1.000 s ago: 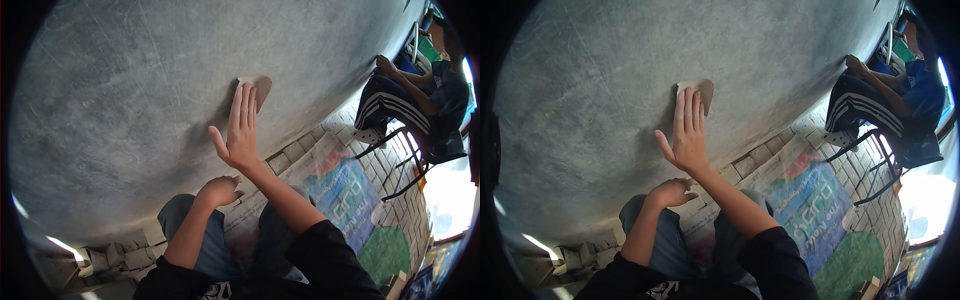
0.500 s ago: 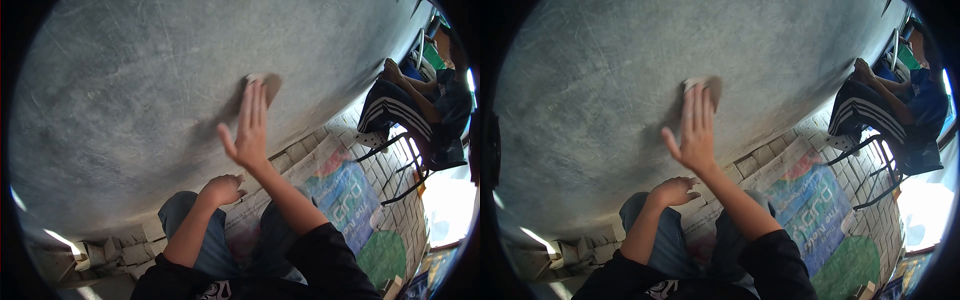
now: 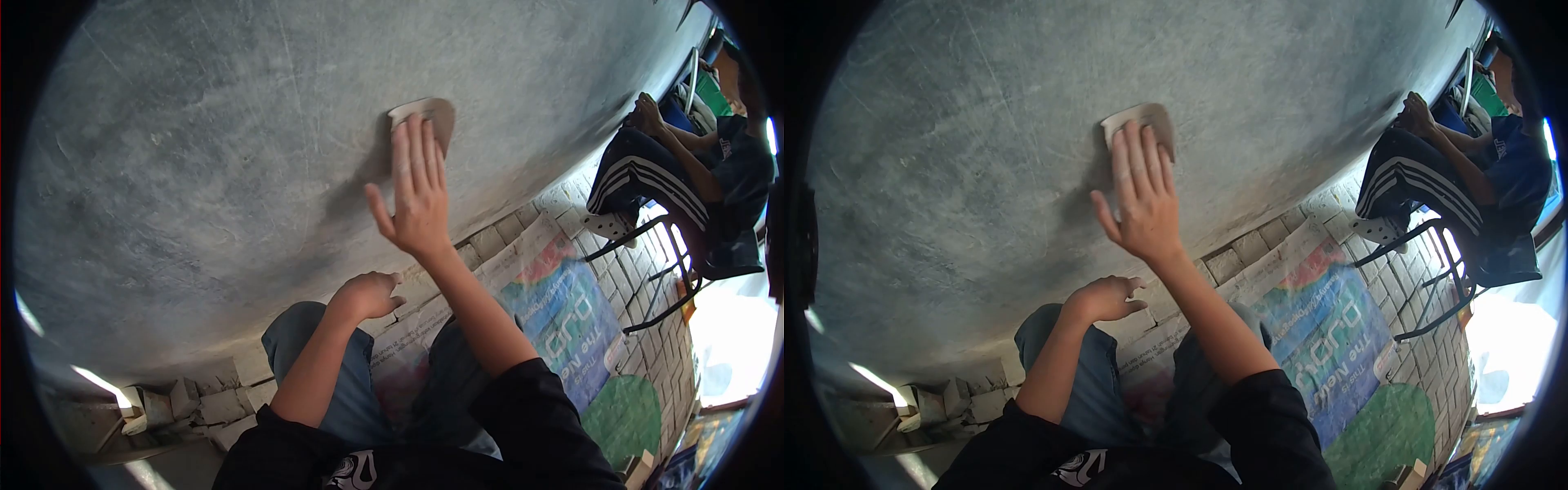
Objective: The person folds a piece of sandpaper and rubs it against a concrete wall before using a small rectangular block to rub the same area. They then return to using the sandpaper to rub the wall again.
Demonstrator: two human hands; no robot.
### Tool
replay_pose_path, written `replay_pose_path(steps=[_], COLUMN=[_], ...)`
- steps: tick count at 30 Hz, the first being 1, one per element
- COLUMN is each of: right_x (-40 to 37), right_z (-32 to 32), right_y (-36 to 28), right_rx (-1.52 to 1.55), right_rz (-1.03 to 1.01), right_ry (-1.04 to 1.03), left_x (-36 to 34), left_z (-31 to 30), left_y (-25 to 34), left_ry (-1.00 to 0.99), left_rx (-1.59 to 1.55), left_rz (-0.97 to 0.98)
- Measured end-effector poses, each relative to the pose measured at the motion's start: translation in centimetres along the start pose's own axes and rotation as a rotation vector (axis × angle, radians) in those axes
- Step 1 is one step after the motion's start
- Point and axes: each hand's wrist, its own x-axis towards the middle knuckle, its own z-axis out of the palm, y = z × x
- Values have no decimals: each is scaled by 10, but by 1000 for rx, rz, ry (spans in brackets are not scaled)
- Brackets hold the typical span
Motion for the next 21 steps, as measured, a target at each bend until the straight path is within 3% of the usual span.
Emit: replay_pose_path(steps=[8, 11, 13, 15, 17, 19, 21], right_x=[3, 0, -2, 0, -5, -14, -17], right_z=[-3, -11, -20, -31, -45, -50, -54], right_y=[2, 9, 15, 21, 24, 32, 39], right_rx=[125, 19, 110, 100, 171, 111, 443], right_rz=[143, 129, 146, 114, 250, 285, 610], right_ry=[157, 202, 217, 259, 254, 289, 444], left_x=[8, 13, 11, 13, 19, 9, 5], left_z=[3, 6, -3, -11, -9, -23, -30], left_y=[-4, -7, -1, 3, 6, 20, 27], left_ry=[-29, 63, 309, 290, 882, 863, 853], left_rx=[-25, -43, -179, -283, -264, -408, -539], left_rz=[-42, 8, 218, 212, 546, 494, 435])
